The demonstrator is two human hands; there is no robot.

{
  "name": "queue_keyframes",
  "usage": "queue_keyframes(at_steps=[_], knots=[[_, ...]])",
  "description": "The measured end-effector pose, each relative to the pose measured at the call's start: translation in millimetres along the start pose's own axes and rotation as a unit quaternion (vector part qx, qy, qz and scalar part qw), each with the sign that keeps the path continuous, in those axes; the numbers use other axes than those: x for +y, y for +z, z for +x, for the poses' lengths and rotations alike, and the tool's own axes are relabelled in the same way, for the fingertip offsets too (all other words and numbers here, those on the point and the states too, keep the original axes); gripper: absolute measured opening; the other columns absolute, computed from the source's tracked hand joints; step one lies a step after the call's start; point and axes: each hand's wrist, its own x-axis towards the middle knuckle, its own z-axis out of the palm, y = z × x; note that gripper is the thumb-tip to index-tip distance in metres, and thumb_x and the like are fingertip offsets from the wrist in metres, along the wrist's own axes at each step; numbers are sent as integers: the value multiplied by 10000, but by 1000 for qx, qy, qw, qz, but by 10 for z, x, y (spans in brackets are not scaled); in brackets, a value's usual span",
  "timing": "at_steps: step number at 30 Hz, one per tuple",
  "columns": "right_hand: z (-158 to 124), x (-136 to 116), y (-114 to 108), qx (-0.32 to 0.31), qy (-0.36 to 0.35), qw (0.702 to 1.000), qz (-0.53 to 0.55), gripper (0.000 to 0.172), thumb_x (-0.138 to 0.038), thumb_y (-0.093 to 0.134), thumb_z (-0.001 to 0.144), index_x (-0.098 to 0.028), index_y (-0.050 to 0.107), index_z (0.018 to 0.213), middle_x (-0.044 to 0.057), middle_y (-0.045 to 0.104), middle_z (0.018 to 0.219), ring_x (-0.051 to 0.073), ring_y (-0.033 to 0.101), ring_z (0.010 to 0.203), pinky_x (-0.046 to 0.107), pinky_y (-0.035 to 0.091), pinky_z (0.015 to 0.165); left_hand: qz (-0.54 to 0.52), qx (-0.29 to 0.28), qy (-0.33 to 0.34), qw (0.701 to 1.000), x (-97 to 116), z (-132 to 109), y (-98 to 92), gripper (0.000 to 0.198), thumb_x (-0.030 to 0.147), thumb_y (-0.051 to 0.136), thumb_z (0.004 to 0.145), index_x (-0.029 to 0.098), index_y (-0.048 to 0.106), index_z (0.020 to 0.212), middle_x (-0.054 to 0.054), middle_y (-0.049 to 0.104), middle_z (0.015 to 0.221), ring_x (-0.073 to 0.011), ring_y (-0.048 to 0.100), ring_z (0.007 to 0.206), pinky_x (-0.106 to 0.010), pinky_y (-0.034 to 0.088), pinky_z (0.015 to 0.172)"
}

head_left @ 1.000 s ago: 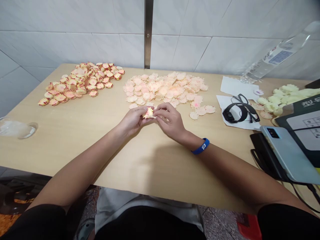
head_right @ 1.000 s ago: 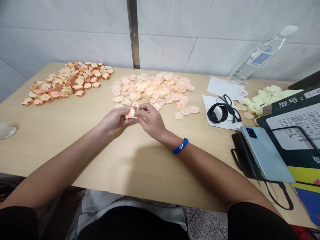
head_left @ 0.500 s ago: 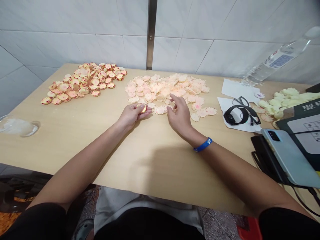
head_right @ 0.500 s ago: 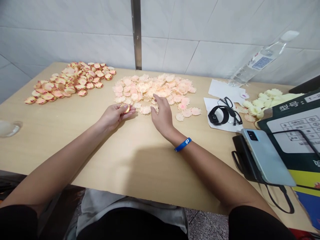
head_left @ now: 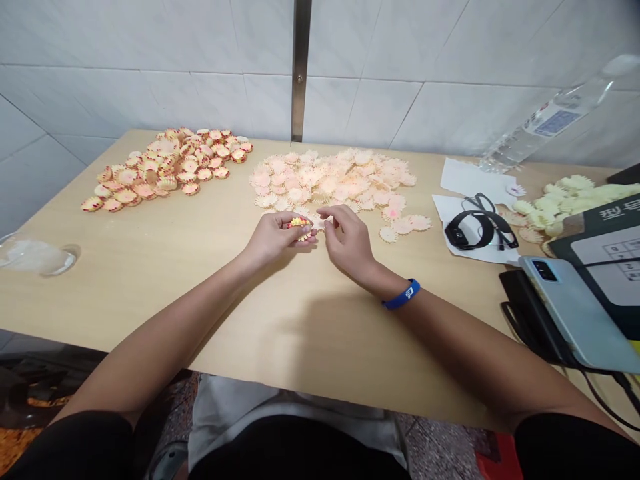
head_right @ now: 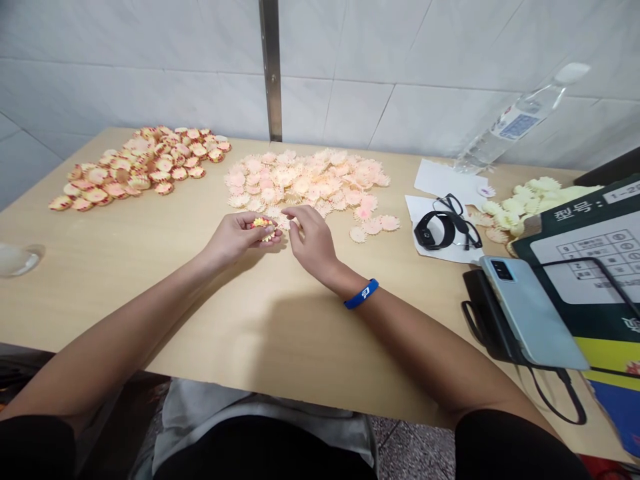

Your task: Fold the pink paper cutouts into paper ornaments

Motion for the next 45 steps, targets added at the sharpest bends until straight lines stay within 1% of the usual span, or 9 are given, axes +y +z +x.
queue_keyframes(at_steps=[5, 9, 13, 18, 22, 27, 32, 38, 45], knots=[[-19, -83, -6, 5, -13, 999, 34, 153, -209, 487, 940, -206, 633, 984, 58, 664, 901, 185, 600, 807, 324, 474, 694, 54, 5, 12, 998, 21, -25, 0, 249, 324, 790, 714, 106, 686, 771, -63, 709, 707, -169, 696, 683, -319, 591, 721], [-21, -103, -12, 1, -11, 999, 44, 170, -261, 480, 960, -205, 640, 947, 53, 664, 873, 179, 600, 786, 323, 473, 694, 83, 17, 9, 996, 43, -37, 21, 294, 373, 679, 832, 112, 631, 707, -69, 685, 653, -147, 644, 540, -295, 552, 596], [-11, -87, -15, 5, 7, 999, 45, 179, -261, 479, 959, -198, 645, 939, 56, 667, 869, 181, 603, 785, 324, 477, 708, 95, 36, 47, 994, 38, -22, 42, 223, 305, 627, 877, 125, 625, 746, -68, 702, 695, -96, 554, 459, -245, 484, 536], [-6, -72, 0, -4, 28, 998, 47, 192, -262, 470, 958, -197, 650, 946, 54, 665, 872, 181, 590, 775, 329, 473, 724, 76, 52, 76, 993, 14, -10, 55, 15, 152, 624, 843, 153, 636, 835, -37, 712, 818, -83, 592, 566, -233, 510, 644], [-10, -75, 9, -13, 12, 999, 49, 185, -245, 473, 956, -203, 653, 943, 49, 666, 865, 173, 585, 758, 321, 472, 710, 49, 55, 45, 996, 12, -8, 53, 155, 129, 691, 753, 156, 657, 902, -16, 684, 769, -133, 655, 709, -291, 540, 761], [-14, -73, 9, -25, -31, 997, 66, 144, -254, 515, 943, -205, 644, 982, 50, 661, 884, 176, 595, 800, 323, 485, 713, 94, 65, 67, 991, 8, 7, 8, 301, 169, 814, 598, 154, 695, 874, -25, 695, 831, -171, 637, 811, -270, 506, 760], [-14, -61, 16, -48, -80, 994, 63, 167, -255, 505, 950, -230, 658, 1012, 65, 647, 939, 196, 605, 898, 356, 507, 776, 158, 50, 88, 982, -3, 11, -12, 297, 181, 800, 600, 164, 703, 881, -20, 703, 853, -170, 623, 822, -250, 476, 747], [-15, -97, -4, 13, -98, 995, 30, 152, -268, 555, 930, -251, 663, 1036, 66, 623, 918, 212, 591, 886, 380, 509, 765, 166, 32, 77, 983, 25, -10, 11, 306, 178, 786, 607, 160, 694, 899, -6, 693, 814, -160, 609, 771, -253, 461, 718], [-28, -73, 11, -31, -129, 991, 2, 209, -229, 507, 944, -261, 704, 1008, 70, 609, 914, 203, 560, 833, 372, 493, 709, 159, 17, 57, 985, -22, 18, -38, 396, 244, 800, 610, 150, 691, 979, 11, 647, 730, -134, 568, 688, -248, 436, 669]])
